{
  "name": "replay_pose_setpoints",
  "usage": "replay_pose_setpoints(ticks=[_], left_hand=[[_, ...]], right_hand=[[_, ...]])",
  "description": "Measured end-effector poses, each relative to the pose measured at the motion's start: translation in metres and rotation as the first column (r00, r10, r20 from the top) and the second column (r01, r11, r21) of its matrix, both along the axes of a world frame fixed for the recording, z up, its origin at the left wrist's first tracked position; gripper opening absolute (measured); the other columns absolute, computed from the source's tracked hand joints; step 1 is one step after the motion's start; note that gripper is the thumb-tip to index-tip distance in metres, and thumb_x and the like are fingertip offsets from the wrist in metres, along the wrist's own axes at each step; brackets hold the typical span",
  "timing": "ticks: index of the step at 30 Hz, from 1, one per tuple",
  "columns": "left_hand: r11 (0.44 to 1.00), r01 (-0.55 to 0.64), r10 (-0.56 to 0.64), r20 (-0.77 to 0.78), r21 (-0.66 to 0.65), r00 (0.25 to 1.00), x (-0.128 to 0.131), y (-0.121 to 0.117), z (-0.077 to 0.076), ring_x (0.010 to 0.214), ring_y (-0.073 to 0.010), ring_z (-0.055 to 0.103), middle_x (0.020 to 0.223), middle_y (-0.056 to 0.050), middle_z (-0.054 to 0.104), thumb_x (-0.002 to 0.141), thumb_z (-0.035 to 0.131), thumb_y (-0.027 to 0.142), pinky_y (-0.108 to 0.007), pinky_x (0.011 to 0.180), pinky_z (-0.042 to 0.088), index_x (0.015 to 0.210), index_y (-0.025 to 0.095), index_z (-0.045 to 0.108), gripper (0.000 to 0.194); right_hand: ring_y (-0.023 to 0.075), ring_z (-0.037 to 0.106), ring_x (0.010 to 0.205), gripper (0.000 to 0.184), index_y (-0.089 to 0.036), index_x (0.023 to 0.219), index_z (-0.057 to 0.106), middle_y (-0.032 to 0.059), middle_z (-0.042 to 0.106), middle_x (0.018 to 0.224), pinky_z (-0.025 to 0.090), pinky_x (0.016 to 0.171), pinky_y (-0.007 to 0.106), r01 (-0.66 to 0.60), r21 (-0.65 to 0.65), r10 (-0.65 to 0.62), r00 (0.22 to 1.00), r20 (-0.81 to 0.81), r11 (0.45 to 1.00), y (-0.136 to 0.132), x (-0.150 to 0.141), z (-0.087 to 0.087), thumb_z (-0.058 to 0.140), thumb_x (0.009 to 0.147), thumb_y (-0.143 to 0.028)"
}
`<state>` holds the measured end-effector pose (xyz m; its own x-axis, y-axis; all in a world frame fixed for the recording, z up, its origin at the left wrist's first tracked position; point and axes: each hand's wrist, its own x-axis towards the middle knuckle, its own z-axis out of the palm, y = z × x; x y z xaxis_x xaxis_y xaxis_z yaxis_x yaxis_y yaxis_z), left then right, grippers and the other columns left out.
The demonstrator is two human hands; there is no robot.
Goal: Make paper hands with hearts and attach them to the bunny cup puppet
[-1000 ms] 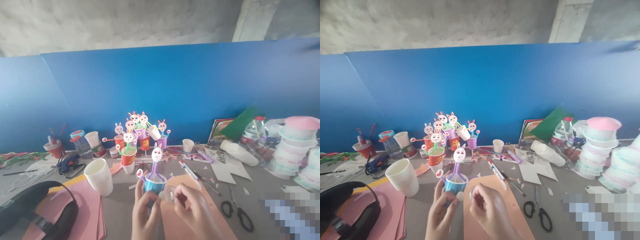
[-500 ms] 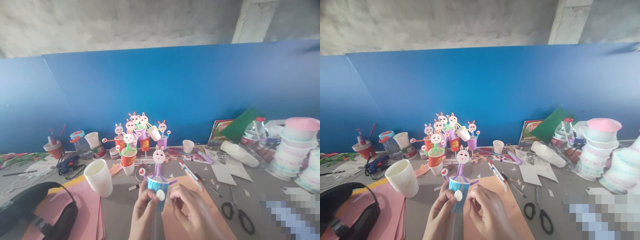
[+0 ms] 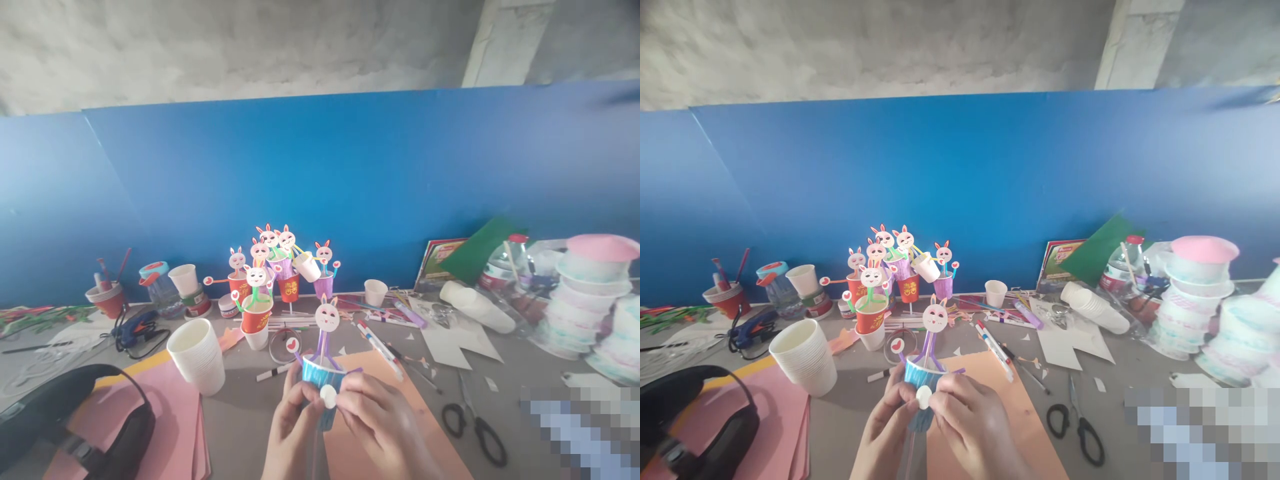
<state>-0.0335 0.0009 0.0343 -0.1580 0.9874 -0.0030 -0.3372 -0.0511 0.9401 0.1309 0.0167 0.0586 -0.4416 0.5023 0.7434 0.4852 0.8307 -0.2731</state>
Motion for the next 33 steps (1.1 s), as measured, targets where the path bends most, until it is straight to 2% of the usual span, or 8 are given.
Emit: replay_pose_setpoints(ticks=[4,6,8,9,11,19,25,33], left_hand=[[1.0,0.006,-0.006,-0.024,-0.005,1.0,-0.002,0.001,-0.003,0.148,-0.0361,0.025,0.133,-0.01,0.059,0.072,0.076,0.052,-0.038,0.107,0.039,0.062,0.022,0.064,0.034],[1.0,0.003,-0.003,-0.05,-0.001,0.999,-0.003,0.002,-0.003,0.151,-0.0348,0.02,0.132,-0.01,0.06,0.073,0.074,0.053,-0.04,0.113,0.032,0.063,0.023,0.065,0.033],[1.0,-0.001,0.002,-0.084,0.015,0.997,-0.004,0.003,-0.003,0.151,-0.0355,0.018,0.128,-0.011,0.062,0.074,0.074,0.054,-0.043,0.116,0.027,0.063,0.023,0.066,0.034],[1.0,-0.005,0.008,-0.103,0.027,0.995,-0.004,0.003,-0.002,0.151,-0.0363,0.018,0.128,-0.011,0.063,0.074,0.074,0.055,-0.044,0.117,0.025,0.064,0.023,0.066,0.034],[0.998,-0.015,0.023,-0.154,0.056,0.988,-0.004,0.003,-0.002,0.151,-0.037,0.018,0.131,-0.012,0.062,0.074,0.073,0.057,-0.047,0.118,0.023,0.064,0.023,0.066,0.036],[0.994,-0.02,0.043,-0.213,0.108,0.976,-0.002,0.001,0.002,0.151,-0.0367,0.021,0.14,-0.012,0.056,0.075,0.073,0.055,-0.047,0.116,0.029,0.065,0.023,0.068,0.035],[0.988,-0.016,0.051,-0.222,0.156,0.974,-0.001,0.002,0.0,0.15,-0.0362,0.022,0.124,-0.013,0.064,0.075,0.076,0.052,-0.045,0.117,0.029,0.062,0.023,0.068,0.032],[0.986,0.001,0.041,-0.249,0.166,0.968,-0.002,0.002,-0.004,0.149,-0.0351,0.026,0.12,-0.015,0.065,0.076,0.075,0.05,-0.043,0.112,0.035,0.064,0.023,0.067,0.03]], right_hand=[[0.0147,0.058,0.065,0.016,-0.024,0.092,0.058,0.0019,0.062,0.079,0.047,0.058,0.024,-0.085,-0.249,0.032,0.977,-0.209,0.965,-0.002,-0.002,0.0,0.05,0.094,-0.011],[0.0128,0.055,0.059,0.012,-0.023,0.084,0.056,0.0003,0.058,0.077,0.046,0.053,0.023,-0.196,-0.508,-0.032,0.914,-0.405,0.838,-0.002,-0.004,-0.001,0.053,0.096,-0.024],[0.0097,0.049,0.05,0.022,-0.022,0.077,0.053,-0.0016,0.056,0.074,0.044,0.047,0.022,-0.326,-0.692,-0.138,0.84,-0.525,0.644,-0.001,-0.006,-0.001,0.058,0.093,-0.036],[0.0084,0.046,0.046,0.026,-0.022,0.075,0.052,-0.0031,0.054,0.07,0.042,0.043,0.021,-0.374,-0.738,-0.18,0.816,-0.55,0.561,-0.001,-0.006,0.0,0.06,0.091,-0.04],[0.0073,0.042,0.041,0.031,-0.022,0.073,0.05,-0.0067,0.049,0.06,0.037,0.04,0.02,-0.42,-0.769,-0.221,0.791,-0.571,0.482,0.0,-0.007,0.001,0.064,0.088,-0.045],[0.0059,0.035,0.042,0.034,-0.022,0.07,0.047,-0.0099,0.042,0.054,0.028,0.04,0.018,-0.426,-0.79,-0.237,0.794,-0.56,0.44,-0.001,-0.011,-0.001,0.067,0.085,-0.045],[0.0067,0.036,0.046,0.035,-0.022,0.072,0.049,-0.0078,0.044,0.062,0.029,0.041,0.019,-0.438,-0.791,-0.175,0.818,-0.548,0.428,0.0,-0.013,-0.006,0.068,0.083,-0.049],[0.0082,0.038,0.05,0.036,-0.019,0.079,0.056,-0.0057,0.045,0.065,0.032,0.044,0.02,-0.345,-0.747,-0.151,0.848,-0.508,0.569,-0.003,-0.014,-0.01,0.061,0.091,-0.053]])
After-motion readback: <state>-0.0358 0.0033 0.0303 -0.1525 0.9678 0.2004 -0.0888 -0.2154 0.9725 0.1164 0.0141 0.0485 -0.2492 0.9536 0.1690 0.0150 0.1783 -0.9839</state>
